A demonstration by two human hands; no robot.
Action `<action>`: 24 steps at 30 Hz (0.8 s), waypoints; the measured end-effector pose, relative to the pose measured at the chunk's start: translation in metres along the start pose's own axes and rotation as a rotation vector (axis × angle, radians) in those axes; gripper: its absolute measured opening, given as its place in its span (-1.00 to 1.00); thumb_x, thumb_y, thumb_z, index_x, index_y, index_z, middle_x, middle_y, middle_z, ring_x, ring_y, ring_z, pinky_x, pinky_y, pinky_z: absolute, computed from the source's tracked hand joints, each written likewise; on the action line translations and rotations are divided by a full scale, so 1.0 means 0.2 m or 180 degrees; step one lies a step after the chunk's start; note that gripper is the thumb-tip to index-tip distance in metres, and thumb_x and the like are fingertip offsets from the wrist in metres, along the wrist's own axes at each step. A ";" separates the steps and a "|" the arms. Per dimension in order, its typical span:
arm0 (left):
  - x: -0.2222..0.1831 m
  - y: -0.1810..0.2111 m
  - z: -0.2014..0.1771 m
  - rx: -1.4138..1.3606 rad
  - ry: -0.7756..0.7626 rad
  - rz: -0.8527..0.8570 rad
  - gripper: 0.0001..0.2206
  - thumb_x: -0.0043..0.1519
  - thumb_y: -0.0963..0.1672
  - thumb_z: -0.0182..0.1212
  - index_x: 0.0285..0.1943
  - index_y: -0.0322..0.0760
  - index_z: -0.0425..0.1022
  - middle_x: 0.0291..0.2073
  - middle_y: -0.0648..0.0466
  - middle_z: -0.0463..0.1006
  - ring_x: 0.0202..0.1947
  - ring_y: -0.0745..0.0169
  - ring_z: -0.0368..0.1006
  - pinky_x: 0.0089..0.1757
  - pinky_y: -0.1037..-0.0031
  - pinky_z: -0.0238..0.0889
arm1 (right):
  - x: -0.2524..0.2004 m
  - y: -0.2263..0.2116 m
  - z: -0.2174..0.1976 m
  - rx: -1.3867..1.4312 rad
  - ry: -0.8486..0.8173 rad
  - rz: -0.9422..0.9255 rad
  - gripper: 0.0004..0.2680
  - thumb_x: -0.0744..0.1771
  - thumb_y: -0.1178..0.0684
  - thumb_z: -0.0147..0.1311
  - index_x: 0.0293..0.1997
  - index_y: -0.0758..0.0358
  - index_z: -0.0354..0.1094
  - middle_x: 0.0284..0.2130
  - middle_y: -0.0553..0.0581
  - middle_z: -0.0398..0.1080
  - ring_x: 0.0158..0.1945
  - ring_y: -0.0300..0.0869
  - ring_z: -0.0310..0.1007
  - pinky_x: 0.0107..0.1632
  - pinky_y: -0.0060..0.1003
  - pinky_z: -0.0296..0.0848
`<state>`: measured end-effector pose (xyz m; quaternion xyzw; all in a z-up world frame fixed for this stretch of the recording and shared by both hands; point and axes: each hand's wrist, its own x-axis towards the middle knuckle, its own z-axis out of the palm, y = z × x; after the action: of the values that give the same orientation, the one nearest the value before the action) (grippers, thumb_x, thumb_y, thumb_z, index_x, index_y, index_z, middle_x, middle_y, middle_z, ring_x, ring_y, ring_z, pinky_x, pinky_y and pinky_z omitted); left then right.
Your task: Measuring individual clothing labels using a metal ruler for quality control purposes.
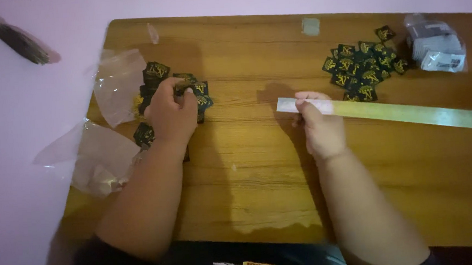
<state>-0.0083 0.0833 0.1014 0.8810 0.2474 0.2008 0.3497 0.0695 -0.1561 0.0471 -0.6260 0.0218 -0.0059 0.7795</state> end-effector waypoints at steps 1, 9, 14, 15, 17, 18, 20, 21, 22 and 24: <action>0.00 0.00 0.01 -0.0004 0.0022 -0.0009 -0.74 0.18 -0.08 -0.02 0.03 -0.17 0.35 -0.28 0.11 0.41 -0.22 0.25 0.37 0.00 0.23 -0.06 | 0.00 0.01 -0.01 -0.0001 -0.0023 -0.0007 -0.83 0.18 0.17 0.07 -0.22 0.37 0.34 -0.58 0.06 0.29 -0.62 -0.26 0.33 -0.57 -0.42 0.43; 0.04 -0.04 0.02 -0.0069 0.0070 -0.0045 -0.83 0.22 -0.10 -0.01 -0.10 -0.22 0.40 -0.43 0.13 0.44 -0.28 0.14 0.43 -0.02 0.23 0.03 | -0.02 0.05 0.00 -0.0521 -0.0345 0.0042 -0.86 0.19 0.14 0.09 -0.26 0.32 0.35 -0.67 0.09 0.29 -0.65 -0.23 0.33 -0.57 -0.44 0.31; 0.09 -0.13 0.08 -0.0231 0.0208 -0.0084 -0.79 0.23 -0.07 -0.05 -0.47 -0.06 0.41 -0.69 0.27 0.35 -0.52 0.30 0.38 -0.12 0.37 0.09 | -0.05 0.02 0.02 -0.0395 -0.0374 0.0021 -0.86 0.18 0.18 0.07 -0.26 0.35 0.36 -0.68 0.10 0.28 -0.66 -0.26 0.30 -0.57 -0.45 0.31; 0.10 -0.14 0.08 -0.0290 0.0190 -0.0087 -0.76 0.24 -0.06 -0.06 -0.50 -0.04 0.42 -0.71 0.29 0.34 -0.54 0.33 0.37 -0.12 0.40 0.08 | -0.06 0.01 0.02 -0.0367 -0.0359 0.0038 -0.84 0.18 0.18 0.08 -0.25 0.36 0.36 -0.66 0.09 0.28 -0.64 -0.27 0.29 -0.55 -0.45 0.33; 0.09 -0.14 0.06 -0.0541 0.0092 -0.0226 -0.81 0.26 -0.07 -0.11 -0.25 -0.14 0.42 -0.55 0.17 0.42 -0.38 0.22 0.40 -0.11 0.29 0.14 | -0.06 0.02 0.03 -0.0335 -0.0385 0.0081 -0.84 0.18 0.18 0.07 -0.24 0.35 0.36 -0.65 0.08 0.29 -0.63 -0.28 0.29 -0.54 -0.44 0.35; 0.08 -0.13 0.05 -0.0787 -0.0041 -0.0352 -0.73 0.28 -0.07 -0.15 -0.01 -0.24 0.42 -0.38 0.04 0.51 -0.23 0.11 0.44 -0.09 0.19 0.20 | -0.06 0.02 0.03 -0.0303 -0.0376 0.0137 -0.84 0.18 0.18 0.07 -0.23 0.35 0.36 -0.64 0.08 0.29 -0.62 -0.28 0.28 -0.53 -0.43 0.37; 0.06 -0.04 0.00 -0.0822 -0.0156 -0.0307 -0.72 0.29 -0.10 -0.17 0.06 -0.32 0.35 -0.24 -0.07 0.46 -0.09 -0.03 0.36 -0.02 0.11 0.14 | -0.04 0.04 0.03 -0.0332 -0.0389 0.0108 -0.84 0.19 0.17 0.07 -0.23 0.34 0.36 -0.65 0.08 0.28 -0.63 -0.28 0.28 -0.53 -0.44 0.36; 0.05 0.00 -0.03 -0.0855 -0.0286 -0.0247 -0.70 0.29 -0.14 -0.20 0.14 -0.39 0.28 -0.09 -0.18 0.41 0.05 -0.16 0.28 0.06 0.03 0.08 | -0.04 0.05 0.02 -0.0355 -0.0381 0.0076 -0.85 0.19 0.16 0.07 -0.23 0.33 0.36 -0.65 0.08 0.28 -0.63 -0.28 0.27 -0.53 -0.44 0.35; 0.05 -0.01 -0.03 -0.0859 -0.0285 -0.0261 -0.70 0.29 -0.14 -0.20 0.14 -0.39 0.28 -0.09 -0.18 0.41 0.05 -0.16 0.28 0.06 0.03 0.08 | -0.05 0.04 0.02 -0.0365 -0.0388 0.0083 -0.85 0.19 0.16 0.07 -0.23 0.33 0.36 -0.65 0.08 0.28 -0.63 -0.28 0.27 -0.53 -0.44 0.35; 0.04 -0.03 -0.01 -0.0973 -0.0133 -0.0196 -0.73 0.28 -0.12 -0.15 0.03 -0.40 0.35 -0.32 -0.08 0.44 -0.20 0.04 0.40 -0.13 0.15 0.26 | -0.09 0.01 0.02 -0.0162 -0.0367 0.0178 -0.81 0.22 0.14 0.06 -0.15 0.37 0.32 -0.58 0.10 0.29 -0.59 -0.26 0.27 -0.47 -0.36 0.45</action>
<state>-0.0049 0.0932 0.1004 0.8135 0.2335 0.2069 0.4908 0.0511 -0.1503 0.0468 -0.6441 -0.0055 0.0525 0.7631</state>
